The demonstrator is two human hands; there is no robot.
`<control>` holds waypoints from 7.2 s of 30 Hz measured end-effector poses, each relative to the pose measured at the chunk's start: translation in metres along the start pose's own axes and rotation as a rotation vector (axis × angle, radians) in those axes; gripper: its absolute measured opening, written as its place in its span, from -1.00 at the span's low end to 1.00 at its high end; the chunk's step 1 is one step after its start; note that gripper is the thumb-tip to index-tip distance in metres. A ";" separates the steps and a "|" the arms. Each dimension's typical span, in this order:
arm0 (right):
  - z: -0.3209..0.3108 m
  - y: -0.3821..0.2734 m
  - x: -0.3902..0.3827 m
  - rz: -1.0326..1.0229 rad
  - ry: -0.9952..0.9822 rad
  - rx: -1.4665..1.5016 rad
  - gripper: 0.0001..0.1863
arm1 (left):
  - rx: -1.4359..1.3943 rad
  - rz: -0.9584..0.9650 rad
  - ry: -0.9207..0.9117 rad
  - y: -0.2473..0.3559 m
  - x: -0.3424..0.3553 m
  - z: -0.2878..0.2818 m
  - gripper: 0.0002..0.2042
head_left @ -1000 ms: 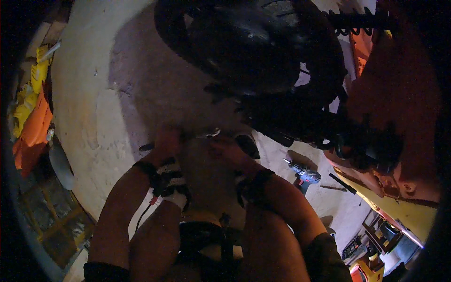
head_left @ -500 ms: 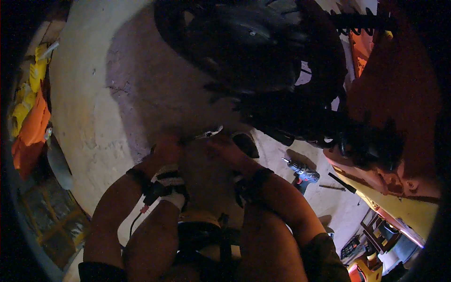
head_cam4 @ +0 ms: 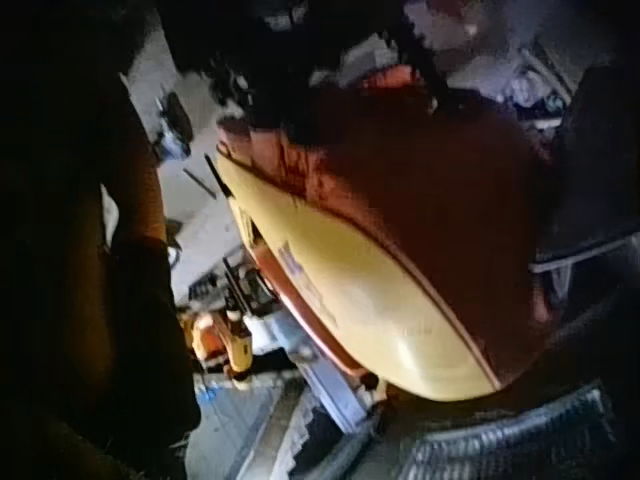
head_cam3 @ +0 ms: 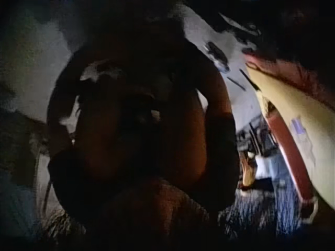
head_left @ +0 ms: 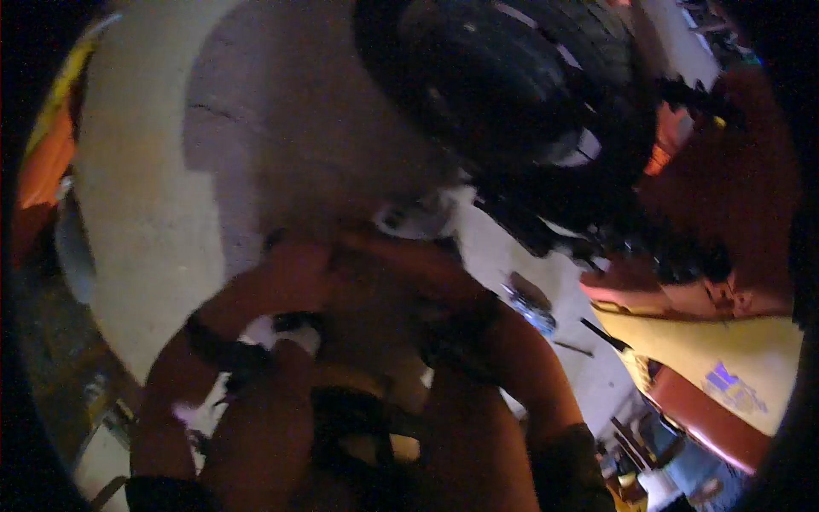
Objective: Loosen and adjust components on the rear wheel area of a motorcycle using an adjustable wrench.
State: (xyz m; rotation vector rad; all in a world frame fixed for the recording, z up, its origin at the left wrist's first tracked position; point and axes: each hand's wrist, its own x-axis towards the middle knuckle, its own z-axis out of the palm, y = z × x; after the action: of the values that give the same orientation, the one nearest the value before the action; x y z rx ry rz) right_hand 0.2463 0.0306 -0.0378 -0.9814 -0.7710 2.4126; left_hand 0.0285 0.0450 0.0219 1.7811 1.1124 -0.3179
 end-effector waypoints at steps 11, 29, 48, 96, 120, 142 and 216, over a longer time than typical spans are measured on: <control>0.051 -0.005 -0.033 -0.138 0.158 -0.118 -0.58 | -0.100 0.057 0.201 -0.008 0.004 0.010 -0.42; 0.078 -0.030 -0.002 0.019 0.159 -0.135 -0.57 | -0.193 0.092 0.402 -0.007 -0.037 -0.008 -0.41; 0.070 -0.042 0.037 0.011 0.189 -0.013 -0.57 | -0.071 0.121 0.301 -0.054 -0.038 0.000 -0.38; 0.041 -0.016 0.060 -0.225 0.292 -0.042 -0.69 | -0.187 0.071 0.370 -0.016 -0.025 -0.002 -0.30; 0.052 -0.030 0.054 -0.159 0.329 0.154 -0.52 | -0.105 0.073 0.541 -0.034 -0.021 0.014 -0.46; 0.045 -0.022 0.055 -0.208 0.239 -0.212 -0.57 | -0.948 -0.182 0.217 -0.046 -0.030 0.048 -0.61; 0.055 -0.009 0.053 -0.196 0.157 0.155 -0.43 | -1.247 -0.235 -0.149 -0.056 -0.036 0.036 -0.88</control>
State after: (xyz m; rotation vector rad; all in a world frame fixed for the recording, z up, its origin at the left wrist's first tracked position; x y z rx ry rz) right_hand 0.1724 0.0487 -0.0256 -0.9723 -0.5862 2.1624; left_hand -0.0265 0.0019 -0.0059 0.5195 1.0370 0.1201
